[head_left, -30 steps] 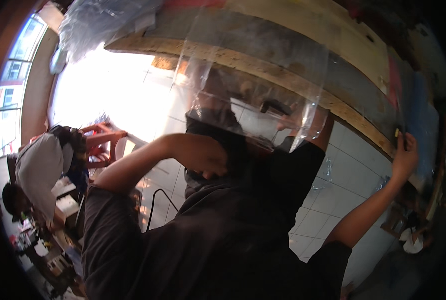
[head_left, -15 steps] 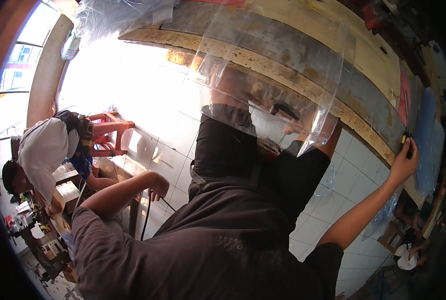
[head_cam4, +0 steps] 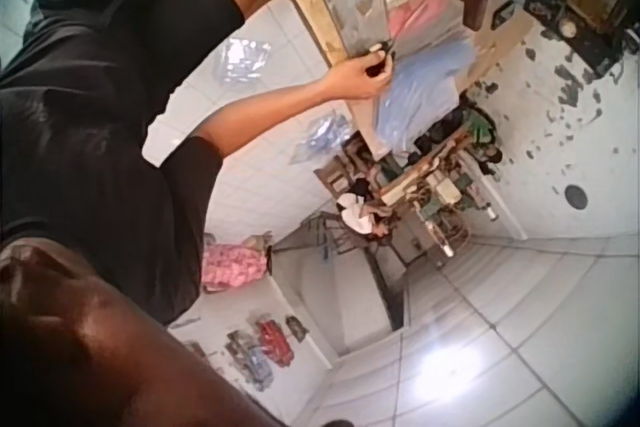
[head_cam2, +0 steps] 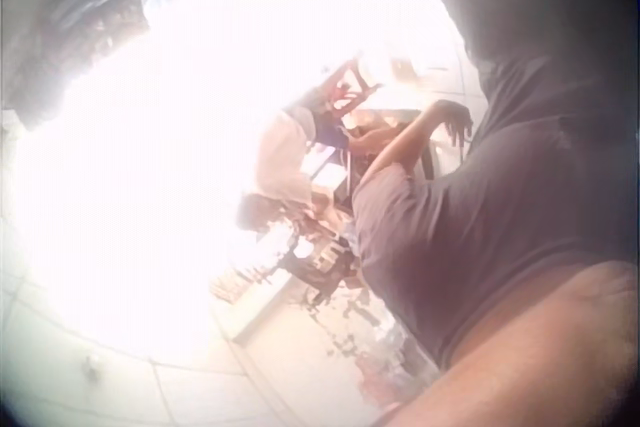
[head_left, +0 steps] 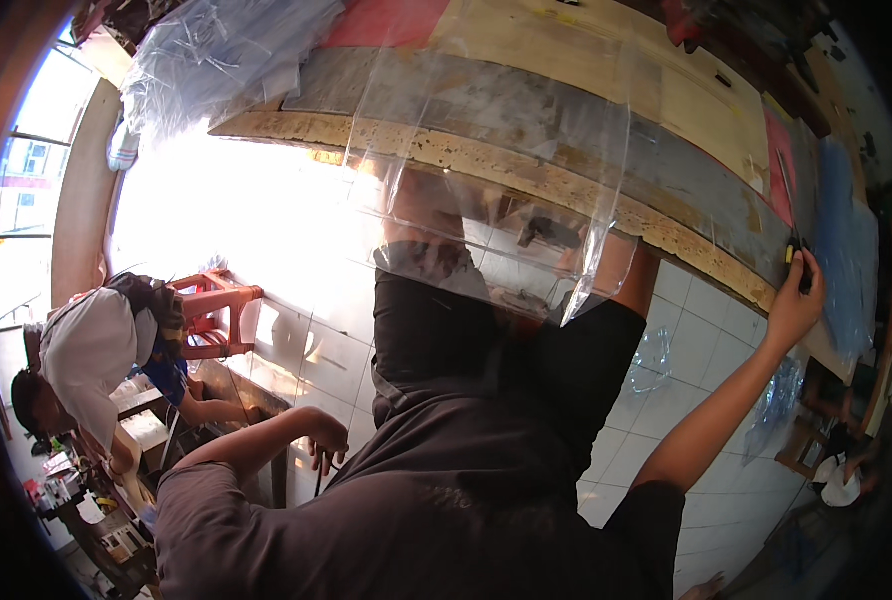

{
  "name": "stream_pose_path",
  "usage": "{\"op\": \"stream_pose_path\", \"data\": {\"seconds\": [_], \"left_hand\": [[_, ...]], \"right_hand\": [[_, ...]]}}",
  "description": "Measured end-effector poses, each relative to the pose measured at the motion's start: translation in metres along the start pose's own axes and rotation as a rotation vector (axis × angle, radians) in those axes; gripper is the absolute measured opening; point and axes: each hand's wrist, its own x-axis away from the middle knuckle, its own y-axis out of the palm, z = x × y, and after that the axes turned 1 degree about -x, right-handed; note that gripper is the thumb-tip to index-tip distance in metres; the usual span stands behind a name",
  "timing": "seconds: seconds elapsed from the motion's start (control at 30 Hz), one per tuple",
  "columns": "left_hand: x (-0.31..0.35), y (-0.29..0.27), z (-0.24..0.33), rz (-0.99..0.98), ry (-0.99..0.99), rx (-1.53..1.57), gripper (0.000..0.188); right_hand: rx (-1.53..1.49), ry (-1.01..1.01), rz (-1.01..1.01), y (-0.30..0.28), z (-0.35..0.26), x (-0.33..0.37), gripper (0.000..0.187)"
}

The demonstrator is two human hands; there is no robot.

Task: The person positions plastic sheets on a table and trims their edges and corners using scissors.

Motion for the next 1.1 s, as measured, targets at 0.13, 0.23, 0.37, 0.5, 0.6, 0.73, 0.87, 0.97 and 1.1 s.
{"op": "stream_pose_path", "data": {"seconds": [0.13,0.23,0.37,0.5,0.6,0.73,0.87,0.97,1.1], "left_hand": [[0.023,-0.011,0.003,-0.081,-0.01,0.053,0.053],[0.018,-0.016,0.005,0.033,-0.026,0.01,0.055],[0.03,-0.026,0.018,0.19,-0.153,-0.09,0.057],[-0.042,-0.076,-0.054,0.484,-0.008,-0.586,0.045],[0.041,-0.09,-0.033,0.935,0.057,-0.568,0.037],[0.161,-0.113,-0.016,1.222,0.176,-0.576,0.036],[0.361,-0.004,0.094,1.167,0.745,-0.174,0.029],[0.407,0.013,0.099,1.295,1.211,-0.314,0.018],[0.419,-0.013,0.119,2.117,0.925,0.078,0.024]], "right_hand": [[-0.014,0.001,0.014,-0.001,0.003,0.004,0.032],[-0.015,0.029,0.01,0.0,-0.006,0.002,0.032],[-0.036,0.035,0.001,-0.002,-0.001,0.002,0.031],[-0.069,0.029,-0.008,0.008,-0.016,0.003,0.03],[-0.03,0.031,0.016,-0.005,-0.009,0.004,0.03],[-0.078,0.017,0.004,0.0,-0.01,0.003,0.03],[-0.051,0.012,0.015,-0.002,-0.004,0.003,0.031],[-0.046,0.042,0.009,-0.001,-0.002,0.005,0.032],[-0.099,0.048,0.005,0.002,-0.003,0.004,0.03]]}}
